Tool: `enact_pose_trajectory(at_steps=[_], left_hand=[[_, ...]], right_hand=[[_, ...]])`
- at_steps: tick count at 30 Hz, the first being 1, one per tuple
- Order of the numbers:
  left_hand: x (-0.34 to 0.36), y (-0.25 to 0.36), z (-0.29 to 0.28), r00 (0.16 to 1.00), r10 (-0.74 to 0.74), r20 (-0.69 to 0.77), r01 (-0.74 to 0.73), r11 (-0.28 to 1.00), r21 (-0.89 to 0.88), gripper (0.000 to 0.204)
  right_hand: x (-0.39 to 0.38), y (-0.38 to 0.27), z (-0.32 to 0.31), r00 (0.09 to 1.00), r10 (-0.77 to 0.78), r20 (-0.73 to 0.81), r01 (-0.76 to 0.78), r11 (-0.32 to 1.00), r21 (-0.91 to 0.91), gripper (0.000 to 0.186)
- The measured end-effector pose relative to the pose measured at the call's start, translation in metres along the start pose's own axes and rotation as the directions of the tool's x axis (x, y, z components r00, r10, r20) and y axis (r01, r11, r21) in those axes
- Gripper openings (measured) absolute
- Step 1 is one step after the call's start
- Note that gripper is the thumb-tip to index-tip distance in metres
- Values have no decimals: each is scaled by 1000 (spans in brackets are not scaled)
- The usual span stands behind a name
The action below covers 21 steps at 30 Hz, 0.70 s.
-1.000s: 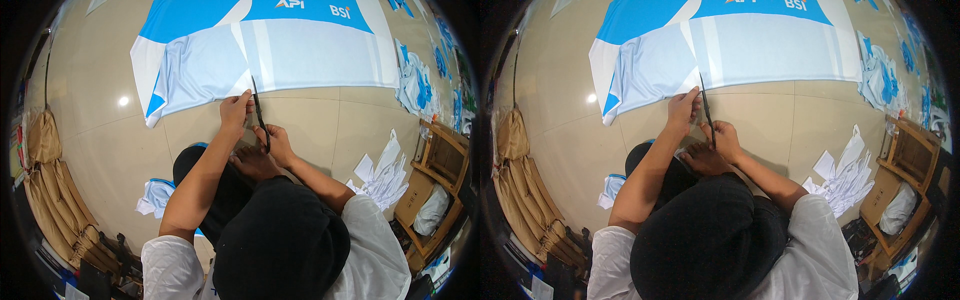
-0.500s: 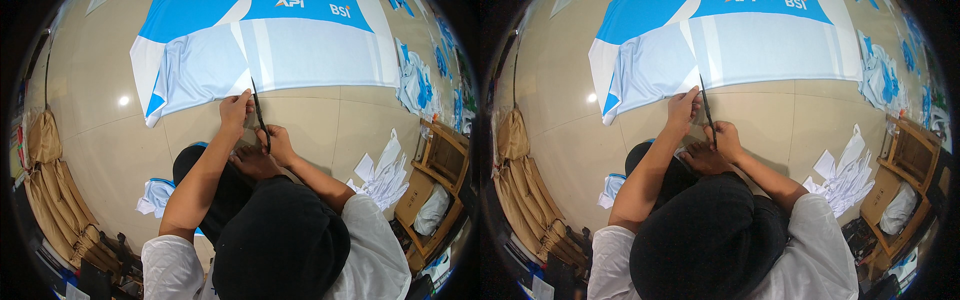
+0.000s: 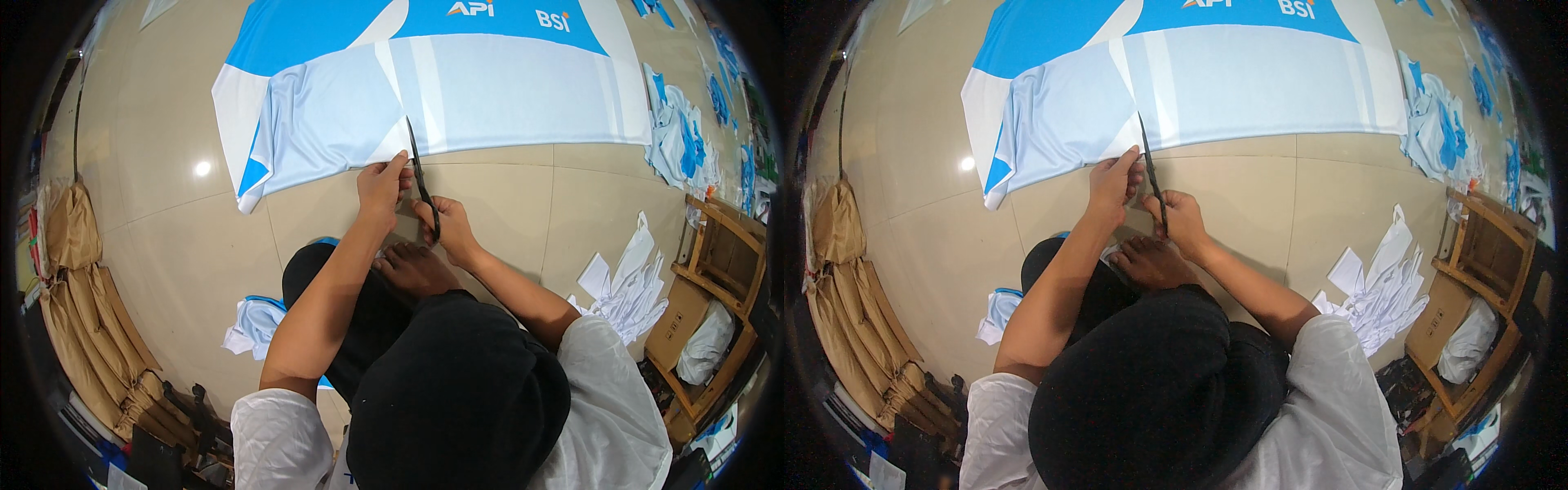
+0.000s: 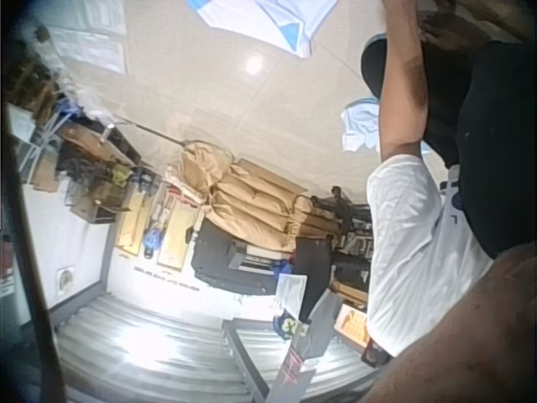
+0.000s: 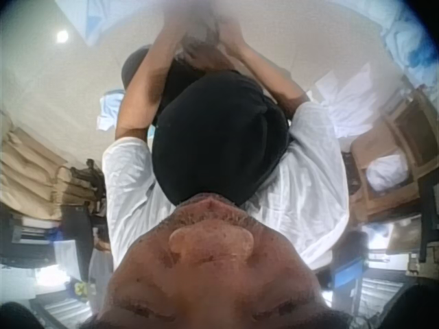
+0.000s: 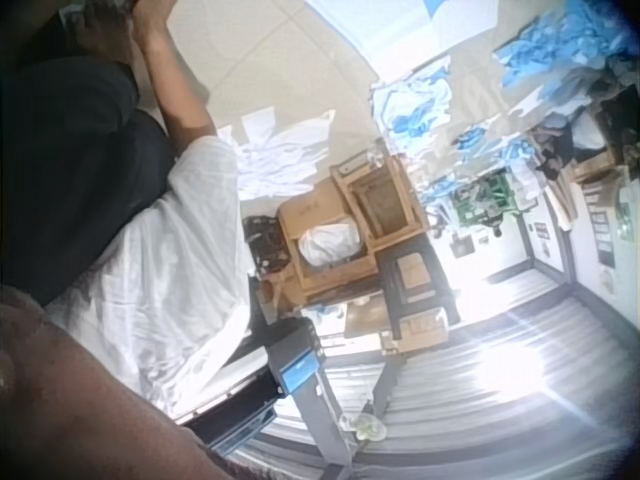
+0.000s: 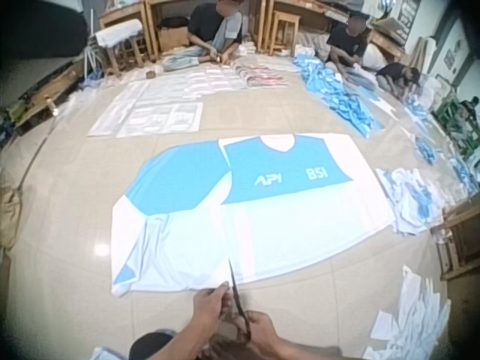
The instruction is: The person sits on the floor and uses scissors to cut a large piece of blue and white fabric. They trim the edges of the material, then unfold it to reveal a printed sports jersey design with logos, and continue cutting along the printed lines.
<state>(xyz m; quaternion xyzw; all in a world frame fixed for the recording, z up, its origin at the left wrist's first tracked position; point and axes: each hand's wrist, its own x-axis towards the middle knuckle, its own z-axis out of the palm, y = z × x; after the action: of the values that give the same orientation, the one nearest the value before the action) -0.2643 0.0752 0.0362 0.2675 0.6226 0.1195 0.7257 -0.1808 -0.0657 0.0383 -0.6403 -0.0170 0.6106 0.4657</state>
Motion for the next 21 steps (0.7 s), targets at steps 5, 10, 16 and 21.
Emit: enact_pose_trajectory(at_steps=[5,10,16,21], left_hand=[[-6,3,2,1000,3,-4,-3,1000,9,31],[-4,1,0,1000,16,-17,-16,1000,22,30],[-1,-1,0,999,37,-5,-37,998,44,31],[-2,-1,-1,1000,30,-1,-30,999,29,30]], right_hand=[[5,0,0,1000,-15,-5,15,999,-43,33],[7,-1,2,1000,-2,-7,2,1000,-14,33],[6,-5,3,1000,-16,-13,16,1000,-20,32],[4,-8,5,999,-33,-20,33,999,-11,31]])
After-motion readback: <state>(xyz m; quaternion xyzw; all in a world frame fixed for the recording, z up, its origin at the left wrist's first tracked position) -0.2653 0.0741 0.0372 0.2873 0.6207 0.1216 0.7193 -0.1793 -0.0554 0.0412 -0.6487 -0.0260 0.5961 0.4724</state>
